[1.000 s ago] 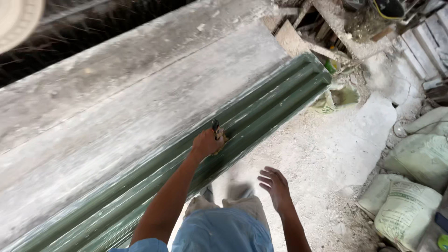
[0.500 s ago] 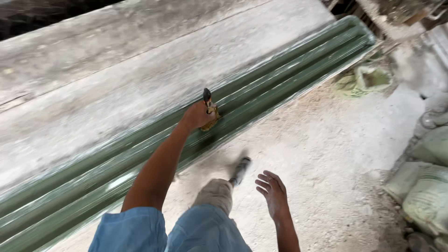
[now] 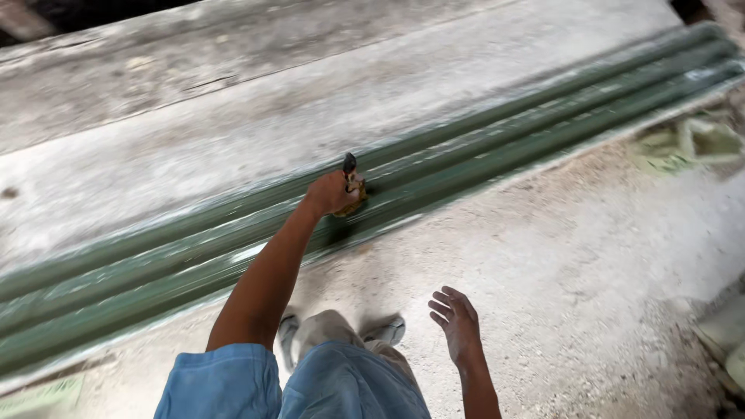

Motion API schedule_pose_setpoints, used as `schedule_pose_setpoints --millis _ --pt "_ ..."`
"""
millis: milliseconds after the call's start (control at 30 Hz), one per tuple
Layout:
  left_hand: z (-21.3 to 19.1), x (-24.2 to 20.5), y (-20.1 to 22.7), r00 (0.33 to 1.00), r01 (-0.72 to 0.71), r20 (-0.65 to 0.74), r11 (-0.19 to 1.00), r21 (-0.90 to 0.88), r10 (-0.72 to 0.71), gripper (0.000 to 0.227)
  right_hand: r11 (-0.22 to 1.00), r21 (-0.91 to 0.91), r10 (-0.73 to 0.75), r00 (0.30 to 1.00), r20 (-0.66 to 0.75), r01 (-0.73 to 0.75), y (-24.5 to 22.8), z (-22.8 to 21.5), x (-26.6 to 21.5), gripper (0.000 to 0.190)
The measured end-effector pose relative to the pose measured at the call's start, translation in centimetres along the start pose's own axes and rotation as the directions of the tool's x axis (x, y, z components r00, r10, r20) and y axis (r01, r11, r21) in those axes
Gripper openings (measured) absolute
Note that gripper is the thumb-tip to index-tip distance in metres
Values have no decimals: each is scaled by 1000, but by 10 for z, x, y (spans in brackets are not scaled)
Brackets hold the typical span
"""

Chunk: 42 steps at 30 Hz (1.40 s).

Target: The person wipes a long green corrugated panel with a sponge, then mixes a white powder with water in a bucket using a trowel. They apply the resulting slurry to the panel with a brush.

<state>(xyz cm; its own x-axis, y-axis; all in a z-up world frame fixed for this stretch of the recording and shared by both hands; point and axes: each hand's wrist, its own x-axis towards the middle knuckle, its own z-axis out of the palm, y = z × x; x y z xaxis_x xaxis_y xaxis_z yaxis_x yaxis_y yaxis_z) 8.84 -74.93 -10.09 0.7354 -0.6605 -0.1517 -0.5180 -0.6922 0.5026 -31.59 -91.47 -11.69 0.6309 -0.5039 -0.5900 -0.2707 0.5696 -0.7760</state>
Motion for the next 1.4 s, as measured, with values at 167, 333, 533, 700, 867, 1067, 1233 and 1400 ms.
schedule_pose_setpoints --millis 167,333,533,700,867,1067,1233,1400 --pt "-52 -119 -93 995 97 26 995 -36 -96 37 982 -191 32 991 130 -7 48 107 -22 51" --pt "-113 -234 -214 997 77 23 997 -10 -77 38 942 -335 112 970 215 -34 119 257 -54 51" --pt "-170 -359 -323 979 201 -21 976 -80 -203 35 950 -302 179 924 337 -73 171 385 -119 47" --pt "-199 -435 -400 985 171 -30 984 48 -170 37 934 -346 208 924 321 -90 184 423 -148 43" --pt "-231 -506 -448 989 144 -43 985 96 -140 46 927 -359 221 931 292 -108 196 434 -148 42" --pt "-283 -538 -460 954 219 114 905 364 -276 48 944 -309 212 928 305 -114 212 448 -150 41" --pt "-293 -526 -457 943 168 186 879 446 -275 41 937 -326 228 929 291 -128 215 457 -157 43" --pt "-291 -537 -457 966 177 118 922 346 -230 40 926 -359 227 931 287 -116 218 460 -163 45"
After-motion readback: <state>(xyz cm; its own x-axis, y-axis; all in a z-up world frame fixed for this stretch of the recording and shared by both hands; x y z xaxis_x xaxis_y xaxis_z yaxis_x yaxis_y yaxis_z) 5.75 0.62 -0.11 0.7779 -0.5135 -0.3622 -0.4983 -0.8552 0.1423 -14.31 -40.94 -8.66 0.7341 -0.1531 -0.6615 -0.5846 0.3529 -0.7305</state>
